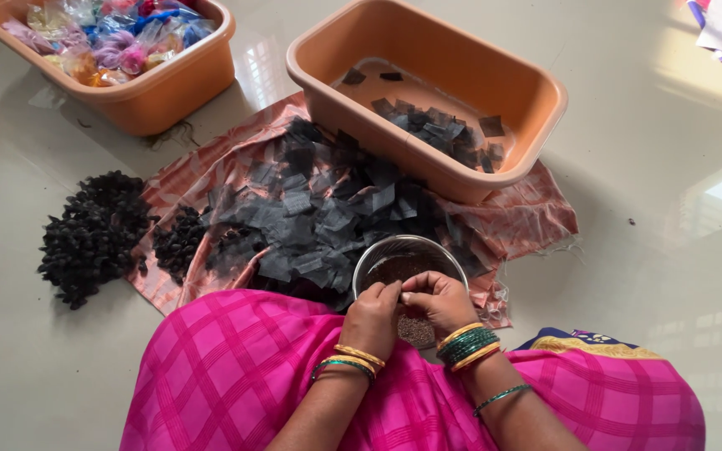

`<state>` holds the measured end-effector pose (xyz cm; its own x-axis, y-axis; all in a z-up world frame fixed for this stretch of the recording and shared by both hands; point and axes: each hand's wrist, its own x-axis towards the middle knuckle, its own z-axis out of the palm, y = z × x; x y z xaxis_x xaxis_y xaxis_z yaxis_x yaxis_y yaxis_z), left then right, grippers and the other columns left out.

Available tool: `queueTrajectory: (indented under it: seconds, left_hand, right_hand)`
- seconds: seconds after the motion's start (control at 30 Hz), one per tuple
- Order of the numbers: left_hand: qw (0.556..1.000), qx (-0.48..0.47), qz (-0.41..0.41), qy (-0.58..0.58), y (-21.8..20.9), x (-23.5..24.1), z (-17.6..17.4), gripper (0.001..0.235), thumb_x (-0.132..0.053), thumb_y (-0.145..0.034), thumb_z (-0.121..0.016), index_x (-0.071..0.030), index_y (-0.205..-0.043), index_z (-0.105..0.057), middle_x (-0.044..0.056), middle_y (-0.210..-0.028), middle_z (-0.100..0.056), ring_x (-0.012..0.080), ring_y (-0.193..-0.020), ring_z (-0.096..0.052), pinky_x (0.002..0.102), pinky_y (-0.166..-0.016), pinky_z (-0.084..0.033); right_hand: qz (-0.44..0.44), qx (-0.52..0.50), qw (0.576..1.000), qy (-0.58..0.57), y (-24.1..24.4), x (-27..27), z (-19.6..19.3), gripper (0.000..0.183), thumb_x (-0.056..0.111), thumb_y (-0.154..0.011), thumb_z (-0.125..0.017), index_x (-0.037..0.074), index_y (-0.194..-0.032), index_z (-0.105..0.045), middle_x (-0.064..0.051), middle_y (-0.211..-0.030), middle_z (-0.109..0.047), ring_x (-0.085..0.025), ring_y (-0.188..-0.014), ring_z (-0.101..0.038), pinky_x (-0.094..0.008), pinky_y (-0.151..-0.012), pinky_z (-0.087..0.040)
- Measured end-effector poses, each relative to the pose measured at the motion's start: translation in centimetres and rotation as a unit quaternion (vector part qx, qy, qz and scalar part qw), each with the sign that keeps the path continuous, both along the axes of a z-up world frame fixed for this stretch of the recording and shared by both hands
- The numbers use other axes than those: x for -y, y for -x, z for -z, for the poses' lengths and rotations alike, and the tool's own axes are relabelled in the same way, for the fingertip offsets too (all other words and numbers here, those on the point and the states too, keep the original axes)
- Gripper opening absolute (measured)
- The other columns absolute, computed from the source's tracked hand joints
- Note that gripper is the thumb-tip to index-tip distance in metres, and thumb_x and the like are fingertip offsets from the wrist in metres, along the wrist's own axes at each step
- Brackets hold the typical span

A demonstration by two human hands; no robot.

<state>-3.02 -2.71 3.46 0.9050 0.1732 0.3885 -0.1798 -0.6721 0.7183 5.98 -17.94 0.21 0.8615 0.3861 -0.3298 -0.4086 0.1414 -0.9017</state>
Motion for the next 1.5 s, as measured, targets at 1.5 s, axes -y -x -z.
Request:
queueTrajectory:
  seconds: [1.5]
  left_hand:
    - [0.712,-0.220,0.071,0.663,-3.0,-1.3,7.0,0.015,-0.016,-0.099,-0.057,-0.012,-0.087,-0.065,-0.004,-0.069,-0.054,0.0078,-0.056,-0.046,0.023,-0.047,-0.034]
  right_hand:
    - [-0.029,0.468,0.846,0.253,2.8,-3.3,-6.6,0.017,0.015,-0.098,-0.061,0.002,-0.086,-0.062,-0.015,-0.076,-0.060,-0.030,-0.067,-0.063,-0.037,-0.060,-0.049]
